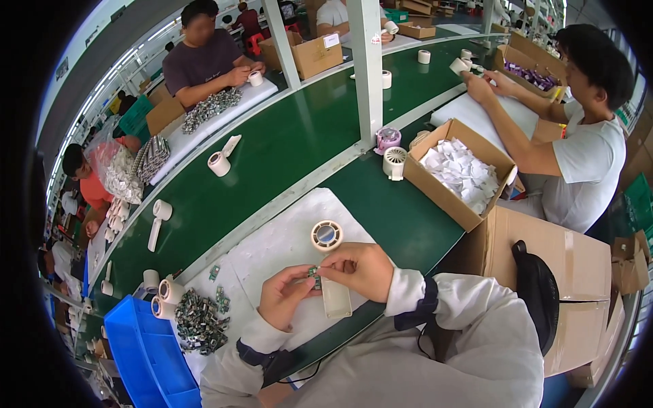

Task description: The person picks up a circuit board and a fan housing, connects a wire from the housing to the board, and places the assembly down before repeating the process.

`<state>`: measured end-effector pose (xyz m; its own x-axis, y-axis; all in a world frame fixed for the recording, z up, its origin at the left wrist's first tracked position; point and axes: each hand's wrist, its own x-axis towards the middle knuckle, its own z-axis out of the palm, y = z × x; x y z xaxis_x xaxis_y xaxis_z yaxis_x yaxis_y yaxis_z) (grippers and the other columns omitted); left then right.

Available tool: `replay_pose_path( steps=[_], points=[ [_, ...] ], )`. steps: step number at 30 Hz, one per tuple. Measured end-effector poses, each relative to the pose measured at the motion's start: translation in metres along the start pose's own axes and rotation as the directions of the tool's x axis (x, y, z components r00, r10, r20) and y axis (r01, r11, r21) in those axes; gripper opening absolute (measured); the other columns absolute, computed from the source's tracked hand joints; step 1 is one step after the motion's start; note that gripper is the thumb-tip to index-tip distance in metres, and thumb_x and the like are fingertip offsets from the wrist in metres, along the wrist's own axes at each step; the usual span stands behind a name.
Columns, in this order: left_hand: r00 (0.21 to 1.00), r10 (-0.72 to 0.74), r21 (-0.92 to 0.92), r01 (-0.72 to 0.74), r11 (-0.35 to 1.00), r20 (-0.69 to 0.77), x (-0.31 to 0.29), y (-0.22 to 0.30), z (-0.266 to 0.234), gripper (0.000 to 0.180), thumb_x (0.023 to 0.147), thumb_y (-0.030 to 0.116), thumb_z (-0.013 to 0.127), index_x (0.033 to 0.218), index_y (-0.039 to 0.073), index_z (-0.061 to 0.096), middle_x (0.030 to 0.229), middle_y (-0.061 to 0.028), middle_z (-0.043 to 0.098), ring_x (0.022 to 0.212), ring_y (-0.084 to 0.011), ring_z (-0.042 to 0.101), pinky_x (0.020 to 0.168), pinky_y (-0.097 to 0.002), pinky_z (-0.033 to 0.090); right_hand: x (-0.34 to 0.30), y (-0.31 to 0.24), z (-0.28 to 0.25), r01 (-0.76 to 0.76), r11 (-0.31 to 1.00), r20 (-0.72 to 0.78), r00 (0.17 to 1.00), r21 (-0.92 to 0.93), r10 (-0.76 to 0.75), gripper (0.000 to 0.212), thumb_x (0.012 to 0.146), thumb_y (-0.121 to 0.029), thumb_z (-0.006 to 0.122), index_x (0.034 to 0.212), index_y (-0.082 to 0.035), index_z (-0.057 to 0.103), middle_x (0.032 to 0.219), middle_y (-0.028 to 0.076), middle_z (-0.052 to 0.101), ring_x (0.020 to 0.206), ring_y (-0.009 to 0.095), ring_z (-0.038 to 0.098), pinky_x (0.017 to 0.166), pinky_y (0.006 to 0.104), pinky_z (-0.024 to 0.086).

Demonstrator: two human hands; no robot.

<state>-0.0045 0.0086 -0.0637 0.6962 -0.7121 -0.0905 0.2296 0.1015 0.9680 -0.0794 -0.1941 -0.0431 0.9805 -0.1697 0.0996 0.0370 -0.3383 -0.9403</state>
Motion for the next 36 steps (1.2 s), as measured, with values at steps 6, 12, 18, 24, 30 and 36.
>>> replay_pose_path(
  steps=[6,12,18,24,30,36],
  points=[
    [0.998,0.001,-0.034,-0.004,0.999,-0.06,0.001,-0.001,0.001,0.027,0.097,-0.001,0.059,0.123,-0.007,0.059,0.118,-0.0164,0.064,0.106,-0.0236,0.065,0.09,-0.0394,0.061,0.002,-0.001,0.004,0.133,0.986,-0.028,0.99,-0.097,-0.136,0.016,0.082,-0.012,0.082,0.097,-0.007,0.078,0.079,0.003,0.065,0.06,0.01,0.05,0.055,0.0266,0.041],
    [0.997,-0.011,-0.004,0.011,1.0,-0.072,0.0,0.003,0.001,0.026,0.097,-0.002,0.059,0.122,-0.007,0.06,0.116,-0.0163,0.065,0.105,-0.0235,0.066,0.089,-0.0391,0.061,0.005,0.003,0.002,0.098,0.995,-0.02,0.995,-0.011,-0.098,0.016,0.084,-0.015,0.079,0.097,-0.006,0.078,0.076,0.005,0.063,0.063,0.012,0.054,0.057,0.0272,0.044],
    [0.995,-0.006,0.05,0.011,0.999,-0.103,-0.002,0.007,0.005,0.025,0.097,-0.002,0.059,0.121,-0.007,0.061,0.117,-0.0164,0.065,0.105,-0.0235,0.066,0.089,-0.0393,0.061,0.004,0.008,-0.002,0.034,0.997,0.05,0.998,0.075,-0.038,0.016,0.083,-0.016,0.079,0.096,-0.007,0.078,0.072,0.005,0.063,0.061,0.012,0.053,0.057,0.0278,0.044],
    [0.997,-0.005,0.109,0.013,0.994,-0.071,-0.002,0.003,0.006,0.027,0.097,-0.001,0.059,0.123,-0.007,0.061,0.118,-0.0168,0.065,0.107,-0.0238,0.066,0.09,-0.0392,0.06,-0.002,0.013,-0.001,0.017,0.997,0.073,0.997,0.073,-0.022,0.014,0.081,-0.012,0.081,0.093,-0.006,0.079,0.068,0.002,0.06,0.059,0.009,0.05,0.054,0.026,0.04],
    [0.999,0.008,0.067,-0.006,0.998,-0.038,0.001,0.002,0.011,0.029,0.098,-0.002,0.059,0.125,-0.009,0.058,0.12,-0.018,0.065,0.108,-0.0247,0.067,0.093,-0.0384,0.059,-0.004,0.011,-0.001,0.136,0.991,-0.082,0.987,-0.017,-0.137,0.015,0.079,-0.008,0.078,0.094,-0.006,0.078,0.07,0.003,0.059,0.06,0.011,0.052,0.055,0.0269,0.042],
    [0.996,0.049,0.123,-0.04,0.992,-0.076,0.001,0.007,0.012,0.027,0.098,-0.001,0.059,0.125,-0.007,0.06,0.12,-0.0162,0.066,0.107,-0.0213,0.067,0.091,-0.0338,0.059,0.001,0.013,0.001,0.191,0.98,-0.084,0.977,-0.051,-0.195,0.015,0.079,-0.006,0.077,0.094,-0.004,0.076,0.075,0.005,0.059,0.063,0.013,0.054,0.057,0.0269,0.044]
  ],
)
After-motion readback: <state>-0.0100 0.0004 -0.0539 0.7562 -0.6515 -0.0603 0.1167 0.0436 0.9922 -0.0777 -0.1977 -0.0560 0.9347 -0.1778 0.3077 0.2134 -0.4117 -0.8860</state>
